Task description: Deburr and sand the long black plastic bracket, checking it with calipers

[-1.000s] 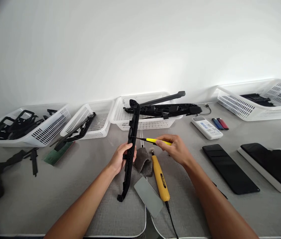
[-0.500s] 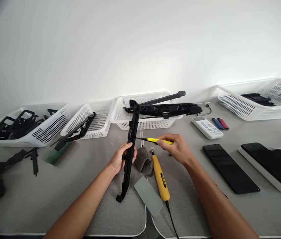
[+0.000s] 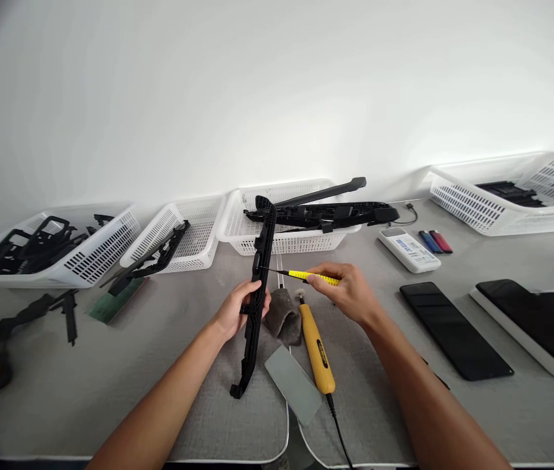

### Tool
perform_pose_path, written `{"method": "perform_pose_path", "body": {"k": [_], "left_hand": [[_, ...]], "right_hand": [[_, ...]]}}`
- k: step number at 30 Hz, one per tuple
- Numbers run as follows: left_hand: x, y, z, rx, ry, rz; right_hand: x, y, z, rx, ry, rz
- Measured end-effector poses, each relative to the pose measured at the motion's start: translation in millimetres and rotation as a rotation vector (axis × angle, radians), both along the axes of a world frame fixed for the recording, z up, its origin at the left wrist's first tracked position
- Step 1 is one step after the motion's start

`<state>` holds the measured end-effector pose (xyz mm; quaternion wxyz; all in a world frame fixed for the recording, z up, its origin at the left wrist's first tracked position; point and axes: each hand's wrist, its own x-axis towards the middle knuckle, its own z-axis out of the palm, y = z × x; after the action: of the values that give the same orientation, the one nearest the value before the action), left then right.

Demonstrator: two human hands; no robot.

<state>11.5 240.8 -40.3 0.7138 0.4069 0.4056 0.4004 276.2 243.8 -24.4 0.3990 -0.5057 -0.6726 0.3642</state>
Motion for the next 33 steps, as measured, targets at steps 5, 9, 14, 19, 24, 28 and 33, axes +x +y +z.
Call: {"method": "perform_pose_path", "body": {"k": [5, 9, 14, 19, 24, 28, 33], "left_hand": [[0.4, 1.6, -1.3, 0.022, -0.011, 0.058], [3.4, 1.4, -3.1, 0.051, -0.030, 0.102], [10.1, -2.3, -3.2, 0.089, -0.026, 0.130], [12.3, -1.5, -6.4, 0.123, -0.046, 0.161], [11.7, 0.4, -9.2, 0.122, -0.061, 0.175], [11.8, 0.0, -8.0, 0.134, -0.046, 0.184], [11.7, -0.4, -5.6, 0.149, -0.034, 0.177]], "right_hand": [[0.2, -0.6, 0.8, -0.022, -0.007, -0.005], [-2.4, -2.3, 4.2, -0.015, 0.024, 0.000], [-18.5, -9.0, 4.8, 0.052, 0.072, -0.021], [-31.2, -12.6, -1.6, 0.092, -0.017, 0.016], [-30.5, -12.9, -4.2, 0.081, 0.011, -0.028], [-30.0, -12.4, -1.8, 0.074, 0.004, -0.048], [-29.4, -11.4, 1.8, 0.081, 0.033, -0.109]]}}
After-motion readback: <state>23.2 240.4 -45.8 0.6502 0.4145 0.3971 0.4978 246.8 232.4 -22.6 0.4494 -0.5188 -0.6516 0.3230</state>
